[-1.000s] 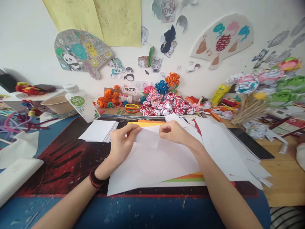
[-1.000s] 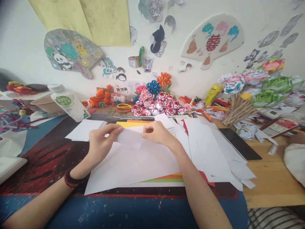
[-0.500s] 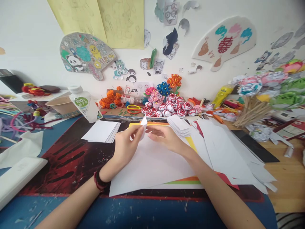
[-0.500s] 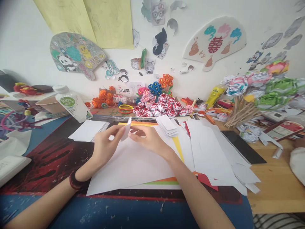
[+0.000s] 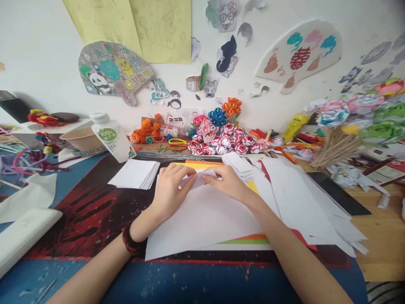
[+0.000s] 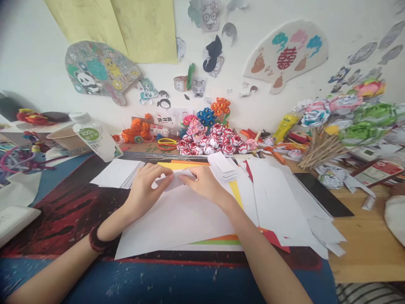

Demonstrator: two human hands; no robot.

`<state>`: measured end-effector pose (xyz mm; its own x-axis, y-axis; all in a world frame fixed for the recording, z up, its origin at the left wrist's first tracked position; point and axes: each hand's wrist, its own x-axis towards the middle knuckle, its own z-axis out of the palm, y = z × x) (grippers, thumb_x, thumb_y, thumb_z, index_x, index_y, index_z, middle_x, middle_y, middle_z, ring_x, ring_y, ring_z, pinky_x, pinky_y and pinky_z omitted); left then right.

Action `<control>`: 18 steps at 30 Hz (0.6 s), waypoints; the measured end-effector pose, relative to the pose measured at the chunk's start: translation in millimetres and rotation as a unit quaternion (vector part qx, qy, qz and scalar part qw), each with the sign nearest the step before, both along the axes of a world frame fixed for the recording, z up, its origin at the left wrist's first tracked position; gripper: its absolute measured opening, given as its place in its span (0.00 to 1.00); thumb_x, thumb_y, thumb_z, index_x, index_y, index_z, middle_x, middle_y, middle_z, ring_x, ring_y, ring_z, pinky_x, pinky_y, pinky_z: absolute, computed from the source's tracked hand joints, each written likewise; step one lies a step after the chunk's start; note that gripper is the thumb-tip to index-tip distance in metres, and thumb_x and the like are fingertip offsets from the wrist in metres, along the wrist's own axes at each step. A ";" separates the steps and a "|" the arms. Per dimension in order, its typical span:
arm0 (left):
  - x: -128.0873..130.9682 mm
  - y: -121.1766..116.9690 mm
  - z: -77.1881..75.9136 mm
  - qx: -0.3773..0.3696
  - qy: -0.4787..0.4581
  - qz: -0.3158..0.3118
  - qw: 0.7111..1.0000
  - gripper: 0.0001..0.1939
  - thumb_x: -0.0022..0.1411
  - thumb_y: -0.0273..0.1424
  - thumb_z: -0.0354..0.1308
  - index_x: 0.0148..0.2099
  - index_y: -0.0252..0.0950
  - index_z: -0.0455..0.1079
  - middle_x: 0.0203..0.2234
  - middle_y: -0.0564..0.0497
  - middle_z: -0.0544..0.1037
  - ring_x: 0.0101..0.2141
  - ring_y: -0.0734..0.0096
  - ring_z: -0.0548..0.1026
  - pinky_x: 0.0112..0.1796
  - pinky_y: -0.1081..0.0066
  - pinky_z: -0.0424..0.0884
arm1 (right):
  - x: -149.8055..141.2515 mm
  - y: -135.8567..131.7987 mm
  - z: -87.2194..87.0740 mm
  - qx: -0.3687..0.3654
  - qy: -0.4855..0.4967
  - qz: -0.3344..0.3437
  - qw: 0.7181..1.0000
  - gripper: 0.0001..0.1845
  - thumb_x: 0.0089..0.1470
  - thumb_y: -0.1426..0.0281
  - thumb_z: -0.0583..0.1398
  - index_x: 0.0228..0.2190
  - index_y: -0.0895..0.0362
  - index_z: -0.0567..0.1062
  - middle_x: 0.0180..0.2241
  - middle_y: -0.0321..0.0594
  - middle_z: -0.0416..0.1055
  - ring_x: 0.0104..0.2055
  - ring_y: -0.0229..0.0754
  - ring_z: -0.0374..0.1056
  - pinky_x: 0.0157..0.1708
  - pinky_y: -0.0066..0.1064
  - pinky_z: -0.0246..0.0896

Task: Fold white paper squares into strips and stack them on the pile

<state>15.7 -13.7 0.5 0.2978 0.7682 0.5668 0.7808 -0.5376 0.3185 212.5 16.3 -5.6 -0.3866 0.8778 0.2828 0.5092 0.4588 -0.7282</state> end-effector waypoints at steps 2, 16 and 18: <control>0.7 -0.8 -1.3 -0.020 -0.003 -0.013 1.000 0.09 0.66 0.32 0.52 0.36 0.38 0.72 0.29 0.53 0.77 0.31 0.68 0.69 0.37 0.66 0.58 | -0.2 -0.2 0.5 0.013 0.014 0.001 1.000 0.22 0.56 0.55 0.58 0.22 0.60 0.74 0.19 0.33 0.63 0.23 0.34 0.55 0.24 0.28 0.44; 13.8 -8.9 -0.6 -0.181 -0.134 -0.011 0.974 0.12 0.57 0.29 0.48 0.21 0.35 0.56 0.16 0.58 0.57 0.21 0.78 0.56 0.25 0.75 0.53 | -16.0 -13.5 -3.3 0.196 0.102 0.038 0.974 0.10 0.57 0.72 0.59 0.27 0.59 0.79 0.28 0.40 0.78 0.29 0.38 0.71 0.30 0.27 0.62; 14.8 -9.4 1.3 -0.189 -0.144 -0.008 0.971 0.13 0.56 0.29 0.47 0.21 0.35 0.54 0.16 0.57 0.55 0.21 0.78 0.55 0.25 0.74 0.52 | -18.9 -16.9 -4.5 0.244 0.100 0.023 0.964 0.10 0.57 0.73 0.58 0.27 0.59 0.78 0.27 0.41 0.77 0.28 0.39 0.71 0.30 0.28 0.63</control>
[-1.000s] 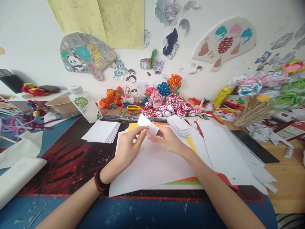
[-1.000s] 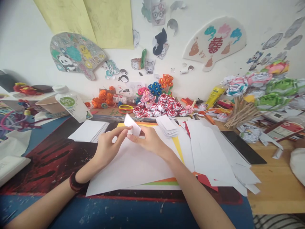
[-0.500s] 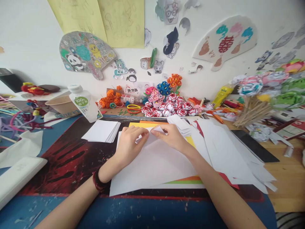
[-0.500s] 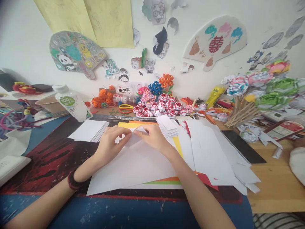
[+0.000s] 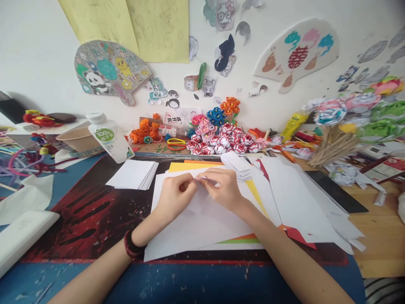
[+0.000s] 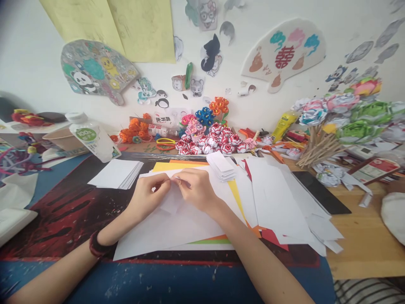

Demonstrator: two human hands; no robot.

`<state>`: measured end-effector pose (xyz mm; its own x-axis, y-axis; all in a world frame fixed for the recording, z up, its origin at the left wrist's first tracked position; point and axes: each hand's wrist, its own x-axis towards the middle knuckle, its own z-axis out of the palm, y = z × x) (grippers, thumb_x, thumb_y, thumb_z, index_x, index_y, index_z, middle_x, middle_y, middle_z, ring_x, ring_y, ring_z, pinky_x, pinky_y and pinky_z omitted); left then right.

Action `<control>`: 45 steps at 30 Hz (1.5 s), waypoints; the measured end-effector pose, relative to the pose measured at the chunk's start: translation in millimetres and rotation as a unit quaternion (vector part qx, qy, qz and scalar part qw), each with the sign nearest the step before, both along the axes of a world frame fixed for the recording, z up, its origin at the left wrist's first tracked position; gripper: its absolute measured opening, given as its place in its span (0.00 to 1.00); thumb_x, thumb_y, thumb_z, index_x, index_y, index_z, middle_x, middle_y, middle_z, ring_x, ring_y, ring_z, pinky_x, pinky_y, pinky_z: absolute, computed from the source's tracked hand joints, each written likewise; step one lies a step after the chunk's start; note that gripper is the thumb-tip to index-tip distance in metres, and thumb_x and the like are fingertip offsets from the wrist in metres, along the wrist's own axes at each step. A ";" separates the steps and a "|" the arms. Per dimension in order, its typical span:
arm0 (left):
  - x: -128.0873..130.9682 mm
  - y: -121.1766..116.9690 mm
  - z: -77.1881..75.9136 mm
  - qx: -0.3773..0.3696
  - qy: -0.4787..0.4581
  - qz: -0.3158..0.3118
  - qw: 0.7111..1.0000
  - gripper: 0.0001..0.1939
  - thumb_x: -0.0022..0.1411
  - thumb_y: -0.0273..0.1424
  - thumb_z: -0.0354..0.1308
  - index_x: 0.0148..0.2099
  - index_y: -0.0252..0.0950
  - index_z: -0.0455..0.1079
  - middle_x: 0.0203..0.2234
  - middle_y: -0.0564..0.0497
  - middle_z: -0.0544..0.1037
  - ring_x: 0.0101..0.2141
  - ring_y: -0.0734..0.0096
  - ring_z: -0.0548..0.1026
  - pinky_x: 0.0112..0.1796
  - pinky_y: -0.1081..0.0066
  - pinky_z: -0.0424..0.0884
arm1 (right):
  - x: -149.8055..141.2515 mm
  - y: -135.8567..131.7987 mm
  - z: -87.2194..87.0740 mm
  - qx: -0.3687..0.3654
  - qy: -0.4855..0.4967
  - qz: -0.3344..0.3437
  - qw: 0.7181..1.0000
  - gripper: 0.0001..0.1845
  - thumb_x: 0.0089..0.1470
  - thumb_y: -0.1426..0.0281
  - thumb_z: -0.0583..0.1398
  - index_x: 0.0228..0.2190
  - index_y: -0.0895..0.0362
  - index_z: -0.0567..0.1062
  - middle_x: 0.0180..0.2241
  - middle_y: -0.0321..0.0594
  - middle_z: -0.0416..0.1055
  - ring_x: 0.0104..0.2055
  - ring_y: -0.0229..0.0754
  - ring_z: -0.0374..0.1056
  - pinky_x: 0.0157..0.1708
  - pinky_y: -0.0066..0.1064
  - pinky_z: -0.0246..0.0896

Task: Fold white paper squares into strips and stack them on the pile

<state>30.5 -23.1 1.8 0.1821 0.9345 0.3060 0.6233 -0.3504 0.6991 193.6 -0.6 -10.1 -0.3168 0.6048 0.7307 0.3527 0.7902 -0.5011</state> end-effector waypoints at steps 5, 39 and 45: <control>0.2 1.9 1.4 -0.006 -0.003 -0.001 1.000 0.12 0.55 0.30 0.47 0.20 0.36 0.52 0.17 0.57 0.54 0.22 0.78 0.54 0.25 0.74 0.51 | -0.6 -5.0 -0.4 0.073 0.006 -0.050 0.996 0.10 0.57 0.74 0.57 0.28 0.58 0.78 0.27 0.42 0.77 0.29 0.40 0.71 0.31 0.30 0.64; -23.8 18.6 -1.1 0.002 -0.026 -0.057 0.998 0.15 0.64 0.39 0.52 0.35 0.34 0.73 0.23 0.53 0.73 0.24 0.74 0.66 0.26 0.75 0.59 | 22.8 22.3 0.6 -0.415 0.068 0.104 0.901 0.16 0.46 0.61 0.66 0.32 0.61 0.80 0.34 0.45 0.78 0.36 0.44 0.72 0.38 0.34 0.66; -20.8 17.3 -2.7 -0.001 0.002 -0.099 0.995 0.14 0.64 0.37 0.53 0.36 0.34 0.76 0.28 0.52 0.79 0.26 0.73 0.69 0.28 0.74 0.59 | 18.8 17.7 1.3 -0.393 0.005 0.167 0.904 0.12 0.53 0.65 0.60 0.27 0.61 0.78 0.27 0.39 0.74 0.29 0.38 0.67 0.28 0.27 0.60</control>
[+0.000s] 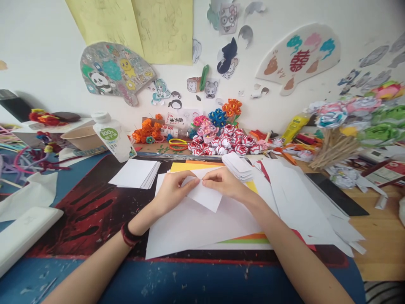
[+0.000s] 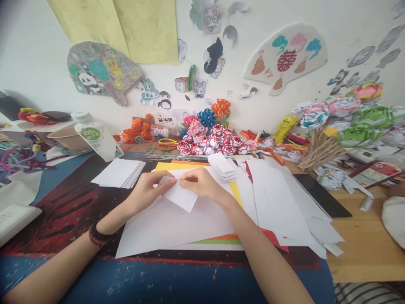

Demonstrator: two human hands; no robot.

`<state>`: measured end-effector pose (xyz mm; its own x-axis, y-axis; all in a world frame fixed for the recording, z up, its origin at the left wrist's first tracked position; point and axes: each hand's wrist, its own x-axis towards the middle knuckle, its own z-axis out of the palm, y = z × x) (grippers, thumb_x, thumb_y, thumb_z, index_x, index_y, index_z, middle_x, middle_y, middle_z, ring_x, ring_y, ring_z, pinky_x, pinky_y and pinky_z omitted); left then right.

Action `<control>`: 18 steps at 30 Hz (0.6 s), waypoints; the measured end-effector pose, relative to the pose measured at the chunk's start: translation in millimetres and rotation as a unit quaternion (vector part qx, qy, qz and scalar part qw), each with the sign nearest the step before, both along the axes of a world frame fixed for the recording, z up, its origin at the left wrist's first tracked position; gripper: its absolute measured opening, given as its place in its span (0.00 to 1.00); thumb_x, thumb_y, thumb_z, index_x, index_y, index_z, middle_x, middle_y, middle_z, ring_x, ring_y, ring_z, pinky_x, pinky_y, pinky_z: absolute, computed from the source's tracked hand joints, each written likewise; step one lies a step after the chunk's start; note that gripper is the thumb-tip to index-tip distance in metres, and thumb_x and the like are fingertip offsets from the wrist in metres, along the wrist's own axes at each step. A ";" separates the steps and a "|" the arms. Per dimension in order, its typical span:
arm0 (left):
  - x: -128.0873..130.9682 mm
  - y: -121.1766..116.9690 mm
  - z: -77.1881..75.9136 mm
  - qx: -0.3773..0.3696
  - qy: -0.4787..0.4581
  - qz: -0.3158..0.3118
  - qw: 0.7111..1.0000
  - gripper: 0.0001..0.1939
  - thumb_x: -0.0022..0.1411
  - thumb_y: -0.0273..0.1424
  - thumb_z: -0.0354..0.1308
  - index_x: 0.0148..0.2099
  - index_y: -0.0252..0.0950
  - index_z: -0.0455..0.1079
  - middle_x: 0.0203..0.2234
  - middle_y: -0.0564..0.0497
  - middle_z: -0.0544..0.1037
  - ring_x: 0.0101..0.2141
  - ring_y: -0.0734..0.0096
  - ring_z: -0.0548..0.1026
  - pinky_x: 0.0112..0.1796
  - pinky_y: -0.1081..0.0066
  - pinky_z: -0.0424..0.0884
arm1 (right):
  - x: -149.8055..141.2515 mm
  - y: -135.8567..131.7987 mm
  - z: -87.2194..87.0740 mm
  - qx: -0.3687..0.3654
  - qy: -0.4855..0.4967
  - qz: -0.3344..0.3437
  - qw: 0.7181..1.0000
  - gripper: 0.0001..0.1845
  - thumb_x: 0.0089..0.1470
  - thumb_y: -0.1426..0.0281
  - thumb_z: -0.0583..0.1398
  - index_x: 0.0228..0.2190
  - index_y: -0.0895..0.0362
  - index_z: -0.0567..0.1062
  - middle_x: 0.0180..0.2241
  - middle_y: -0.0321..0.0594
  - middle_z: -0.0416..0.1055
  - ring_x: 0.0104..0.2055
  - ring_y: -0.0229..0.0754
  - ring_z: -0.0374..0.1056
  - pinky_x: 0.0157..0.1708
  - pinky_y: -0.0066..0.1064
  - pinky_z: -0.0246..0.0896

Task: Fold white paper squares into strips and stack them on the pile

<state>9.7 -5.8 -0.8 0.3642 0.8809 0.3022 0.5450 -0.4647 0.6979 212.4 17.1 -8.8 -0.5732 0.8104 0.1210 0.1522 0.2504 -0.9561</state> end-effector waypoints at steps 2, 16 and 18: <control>0.0 -0.7 0.2 -0.001 -0.001 -0.005 1.000 0.14 0.64 0.38 0.53 0.36 0.35 0.76 0.28 0.53 0.79 0.27 0.74 0.69 0.28 0.74 0.59 | -0.1 -0.5 0.2 0.013 -0.002 0.007 1.000 0.12 0.53 0.66 0.59 0.24 0.61 0.75 0.23 0.36 0.69 0.25 0.35 0.63 0.24 0.25 0.54; 7.1 -12.7 3.4 0.063 -0.014 0.031 0.997 0.14 0.65 0.36 0.52 0.34 0.34 0.74 0.24 0.53 0.77 0.24 0.75 0.69 0.29 0.75 0.62 | -0.6 3.2 -5.0 0.047 -0.009 -0.023 0.999 0.12 0.51 0.70 0.56 0.18 0.60 0.68 0.18 0.32 0.57 0.21 0.32 0.51 0.20 0.26 0.43; 6.5 -12.2 2.8 0.062 -0.012 0.031 0.998 0.15 0.66 0.37 0.51 0.34 0.34 0.74 0.24 0.53 0.76 0.23 0.75 0.68 0.29 0.75 0.62 | -1.9 2.1 -4.1 0.056 -0.007 -0.038 0.998 0.13 0.51 0.69 0.56 0.17 0.60 0.67 0.18 0.33 0.57 0.22 0.32 0.51 0.21 0.26 0.44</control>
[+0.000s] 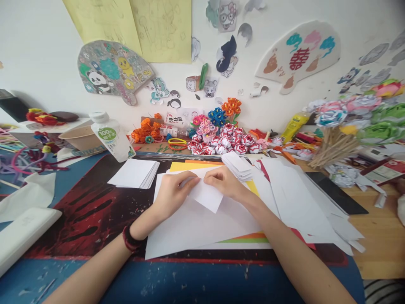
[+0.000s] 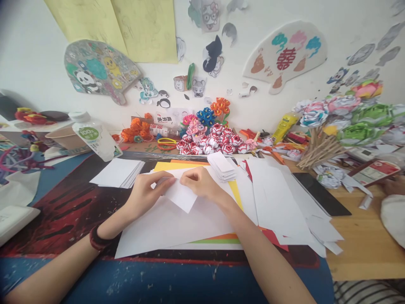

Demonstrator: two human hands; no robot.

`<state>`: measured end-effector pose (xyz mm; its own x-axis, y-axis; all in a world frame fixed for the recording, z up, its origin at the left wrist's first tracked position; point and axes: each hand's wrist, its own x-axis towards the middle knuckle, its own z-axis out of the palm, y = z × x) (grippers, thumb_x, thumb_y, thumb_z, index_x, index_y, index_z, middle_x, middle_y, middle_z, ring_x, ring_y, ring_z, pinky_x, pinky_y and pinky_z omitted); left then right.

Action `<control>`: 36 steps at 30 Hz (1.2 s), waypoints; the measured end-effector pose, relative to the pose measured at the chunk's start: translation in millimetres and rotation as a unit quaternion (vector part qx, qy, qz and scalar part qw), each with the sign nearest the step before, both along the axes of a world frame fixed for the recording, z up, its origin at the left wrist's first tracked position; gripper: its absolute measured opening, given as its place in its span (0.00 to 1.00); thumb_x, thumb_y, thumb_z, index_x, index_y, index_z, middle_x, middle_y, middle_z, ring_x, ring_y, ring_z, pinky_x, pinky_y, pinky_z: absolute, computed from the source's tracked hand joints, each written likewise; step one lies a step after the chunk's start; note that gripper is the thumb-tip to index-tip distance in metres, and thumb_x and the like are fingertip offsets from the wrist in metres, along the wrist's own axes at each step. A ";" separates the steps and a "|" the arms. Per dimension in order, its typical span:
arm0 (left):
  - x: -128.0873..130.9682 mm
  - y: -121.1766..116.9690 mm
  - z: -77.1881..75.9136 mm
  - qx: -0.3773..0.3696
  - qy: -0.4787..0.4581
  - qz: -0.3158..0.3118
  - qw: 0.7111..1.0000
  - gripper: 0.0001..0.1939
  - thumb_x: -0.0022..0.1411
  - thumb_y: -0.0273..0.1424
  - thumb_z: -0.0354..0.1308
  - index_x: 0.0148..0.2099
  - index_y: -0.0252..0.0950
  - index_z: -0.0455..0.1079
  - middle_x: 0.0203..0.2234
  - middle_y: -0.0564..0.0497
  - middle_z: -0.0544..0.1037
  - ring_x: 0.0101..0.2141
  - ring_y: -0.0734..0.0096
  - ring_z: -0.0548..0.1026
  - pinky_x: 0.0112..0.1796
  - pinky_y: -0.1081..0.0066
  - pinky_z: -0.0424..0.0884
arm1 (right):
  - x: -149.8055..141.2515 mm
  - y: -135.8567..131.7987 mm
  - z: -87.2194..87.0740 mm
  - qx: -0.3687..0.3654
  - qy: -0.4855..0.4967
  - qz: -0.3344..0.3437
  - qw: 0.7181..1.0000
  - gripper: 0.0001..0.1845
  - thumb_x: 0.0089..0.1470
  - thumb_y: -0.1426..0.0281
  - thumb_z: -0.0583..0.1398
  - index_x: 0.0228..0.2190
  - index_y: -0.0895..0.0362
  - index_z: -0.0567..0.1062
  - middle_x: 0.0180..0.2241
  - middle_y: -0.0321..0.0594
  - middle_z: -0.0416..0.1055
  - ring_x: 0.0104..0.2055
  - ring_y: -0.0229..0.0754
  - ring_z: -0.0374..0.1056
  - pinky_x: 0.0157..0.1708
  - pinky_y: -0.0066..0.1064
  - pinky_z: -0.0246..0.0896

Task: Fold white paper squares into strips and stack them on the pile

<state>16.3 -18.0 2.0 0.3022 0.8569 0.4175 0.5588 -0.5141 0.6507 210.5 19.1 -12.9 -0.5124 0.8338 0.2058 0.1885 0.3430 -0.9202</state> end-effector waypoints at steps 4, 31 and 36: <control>-0.5 0.0 -1.4 0.001 0.002 0.002 1.000 0.15 0.66 0.37 0.51 0.34 0.33 0.74 0.23 0.53 0.76 0.23 0.75 0.68 0.29 0.75 0.62 | -1.4 -0.9 0.7 0.000 -0.004 -0.001 1.000 0.12 0.51 0.69 0.56 0.19 0.60 0.68 0.20 0.33 0.59 0.23 0.33 0.53 0.22 0.26 0.47; -3.3 -1.4 -9.9 0.188 0.038 0.125 0.973 0.11 0.64 0.31 0.54 0.36 0.37 0.77 0.27 0.50 0.80 0.26 0.72 0.74 0.29 0.74 0.64 | 3.4 -1.1 5.7 0.053 -0.082 -0.059 0.994 0.08 0.44 0.72 0.55 0.17 0.59 0.68 0.18 0.32 0.61 0.23 0.34 0.57 0.24 0.27 0.50; -4.5 -0.1 -5.6 0.186 0.029 0.146 0.971 0.11 0.64 0.31 0.55 0.34 0.36 0.77 0.25 0.51 0.80 0.24 0.73 0.72 0.29 0.74 0.64 | 6.5 -0.4 7.1 0.068 -0.095 -0.071 0.991 0.08 0.44 0.73 0.56 0.17 0.59 0.69 0.18 0.33 0.63 0.23 0.34 0.57 0.25 0.27 0.51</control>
<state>11.7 -18.1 -3.6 0.1016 0.7025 0.7044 0.7457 -0.5225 0.4134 217.0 18.7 -5.8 -0.4329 0.8713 0.2313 0.4090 0.4185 -0.8109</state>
